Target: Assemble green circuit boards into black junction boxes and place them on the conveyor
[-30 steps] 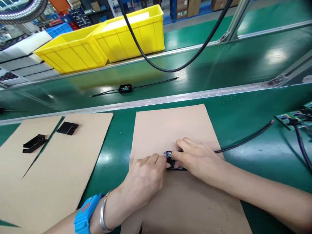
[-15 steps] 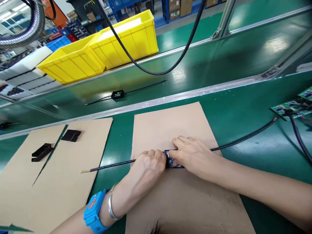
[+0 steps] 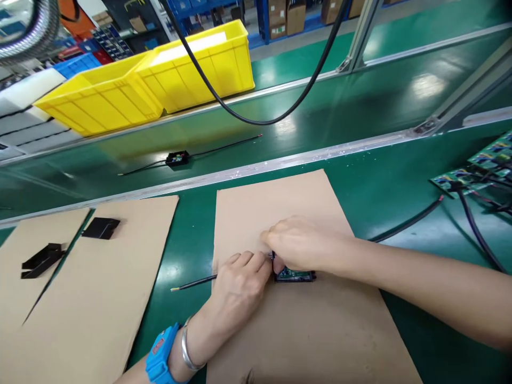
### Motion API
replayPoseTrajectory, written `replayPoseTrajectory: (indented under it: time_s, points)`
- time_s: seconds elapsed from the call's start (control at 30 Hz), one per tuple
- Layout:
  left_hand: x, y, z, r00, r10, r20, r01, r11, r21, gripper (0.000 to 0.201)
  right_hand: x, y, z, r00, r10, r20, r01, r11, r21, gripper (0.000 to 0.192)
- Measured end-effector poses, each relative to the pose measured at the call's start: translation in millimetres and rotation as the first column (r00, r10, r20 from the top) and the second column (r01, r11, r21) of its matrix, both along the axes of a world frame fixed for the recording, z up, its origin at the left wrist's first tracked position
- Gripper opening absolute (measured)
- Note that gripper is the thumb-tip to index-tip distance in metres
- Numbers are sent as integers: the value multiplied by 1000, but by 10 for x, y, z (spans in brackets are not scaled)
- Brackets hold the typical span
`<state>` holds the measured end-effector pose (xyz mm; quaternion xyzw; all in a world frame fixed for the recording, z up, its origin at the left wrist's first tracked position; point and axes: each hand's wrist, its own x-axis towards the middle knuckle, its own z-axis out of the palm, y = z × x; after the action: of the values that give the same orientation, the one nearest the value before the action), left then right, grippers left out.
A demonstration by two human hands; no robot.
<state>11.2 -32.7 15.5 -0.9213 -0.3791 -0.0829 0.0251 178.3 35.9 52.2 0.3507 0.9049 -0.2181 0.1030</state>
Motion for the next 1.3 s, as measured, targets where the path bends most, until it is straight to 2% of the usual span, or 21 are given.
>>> replayPoseTrajectory:
  time_s: [0.1, 0.2, 0.3, 0.37, 0.43, 0.53, 0.63, 0.77, 1.0, 1.13, 1.17, 1.3]
  points:
    - [9, 49, -19, 1000, -31, 2, 31, 999, -20, 29, -112, 30, 38, 998, -24, 53, 25, 1000, -10, 5]
    - [-32, 104, -43, 997, -27, 72, 33, 996, -85, 28, -93, 39, 50, 999, -29, 45, 30, 999, -14, 4]
    - [-97, 132, -22, 995, 1, 99, 19, 980, -196, 20, 121, 1, 34, 996, -26, -82, 23, 999, -28, 20]
    - [-123, 109, 25, 994, 37, 106, -11, 972, -237, 15, 333, -91, 4, 972, -76, -224, 76, 997, -12, 28]
    - [-110, 54, 77, 987, 51, 155, -12, 971, -237, 17, 527, -229, -39, 939, -139, -316, 157, 987, 33, 39]
    - [-13, -40, 107, 967, -62, 246, 114, 972, -206, 21, 676, -439, -117, 943, -171, -285, 207, 973, 100, 59]
    - [93, -72, 38, 960, -218, 178, 245, 958, -148, 32, 669, -528, -176, 953, -178, -245, 205, 975, 90, 47]
    - [106, -7, -83, 952, -285, 109, 295, 950, -100, 36, 646, -470, -190, 949, -184, -257, 199, 980, 31, 37]
    - [83, 43, -61, 943, -278, 184, 309, 935, -173, 25, 670, -389, -176, 947, -153, -283, 153, 988, -21, 37]
    - [97, 8, -83, 955, -246, 166, 275, 944, -184, 26, 868, -345, -139, 934, -143, -327, 139, 990, -35, 57]
    - [95, 3, -96, 955, -250, 157, 278, 942, -189, 28, 942, -335, -126, 932, -161, -326, 158, 987, -37, 57]
    - [81, -5, -144, 951, -269, 151, 296, 935, -198, 31, 1133, -348, -126, 927, -229, -298, 228, 973, -39, 22]
